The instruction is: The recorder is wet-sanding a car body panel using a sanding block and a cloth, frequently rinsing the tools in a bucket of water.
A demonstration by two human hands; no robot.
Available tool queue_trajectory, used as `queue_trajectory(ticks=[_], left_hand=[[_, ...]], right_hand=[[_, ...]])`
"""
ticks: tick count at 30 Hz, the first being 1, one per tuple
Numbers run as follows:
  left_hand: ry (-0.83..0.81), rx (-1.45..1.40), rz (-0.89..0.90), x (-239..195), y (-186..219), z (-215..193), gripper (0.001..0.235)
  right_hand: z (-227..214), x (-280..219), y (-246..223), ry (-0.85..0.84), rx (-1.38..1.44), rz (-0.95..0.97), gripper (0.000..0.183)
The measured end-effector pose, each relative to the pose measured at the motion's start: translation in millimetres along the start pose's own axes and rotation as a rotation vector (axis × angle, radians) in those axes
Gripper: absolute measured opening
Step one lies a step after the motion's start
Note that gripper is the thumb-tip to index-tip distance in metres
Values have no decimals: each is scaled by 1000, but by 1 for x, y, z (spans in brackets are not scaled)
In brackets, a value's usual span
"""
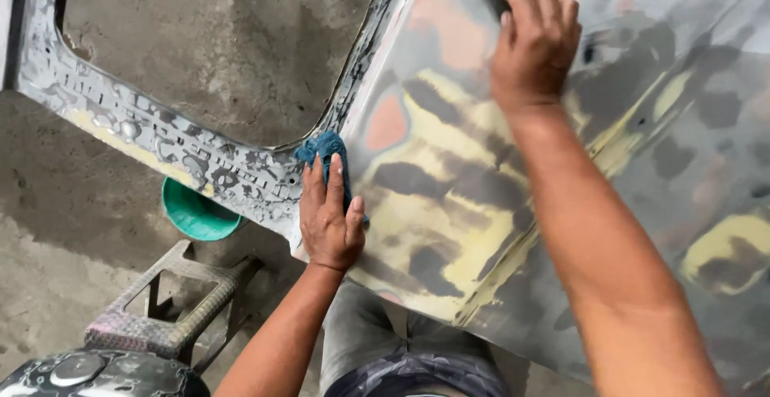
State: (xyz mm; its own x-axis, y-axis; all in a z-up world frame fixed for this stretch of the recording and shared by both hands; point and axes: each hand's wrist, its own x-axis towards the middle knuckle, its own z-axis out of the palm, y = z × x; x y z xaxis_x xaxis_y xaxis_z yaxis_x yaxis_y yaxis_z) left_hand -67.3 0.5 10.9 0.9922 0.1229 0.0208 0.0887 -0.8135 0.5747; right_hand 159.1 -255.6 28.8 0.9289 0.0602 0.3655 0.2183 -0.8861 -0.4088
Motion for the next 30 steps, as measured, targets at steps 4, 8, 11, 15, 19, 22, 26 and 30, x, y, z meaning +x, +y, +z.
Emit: queue_trajectory(ticks=[4,8,11,15,19,22,26,30], left_hand=[[21,-56,-12,-1,-2,0,68],[54,-47,13,-6,-6,0,77],[40,-24,-14,-5,-4,2,78],[39,6,-17,-5,-6,4,77],[42,-7,0,-5,-4,2,78],[57,-2,19,-4,-4,5,78],[30,21,0,-5,-4,2,78],[31,29,6,-2,-4,3,80]], right_hand=[[36,-70,-52,-47,20,-174,21],[32,-85,-56,-310,159,-746,29],[38,-24,-22,-219,-18,-549,26],[24,-23,-46,106,-157,-275,34],[21,-87,-54,-340,220,-808,36],[57,-45,9,-279,89,-709,29],[38,-11,-17,-90,-38,-427,35],[31,-65,-57,-201,94,-665,30]])
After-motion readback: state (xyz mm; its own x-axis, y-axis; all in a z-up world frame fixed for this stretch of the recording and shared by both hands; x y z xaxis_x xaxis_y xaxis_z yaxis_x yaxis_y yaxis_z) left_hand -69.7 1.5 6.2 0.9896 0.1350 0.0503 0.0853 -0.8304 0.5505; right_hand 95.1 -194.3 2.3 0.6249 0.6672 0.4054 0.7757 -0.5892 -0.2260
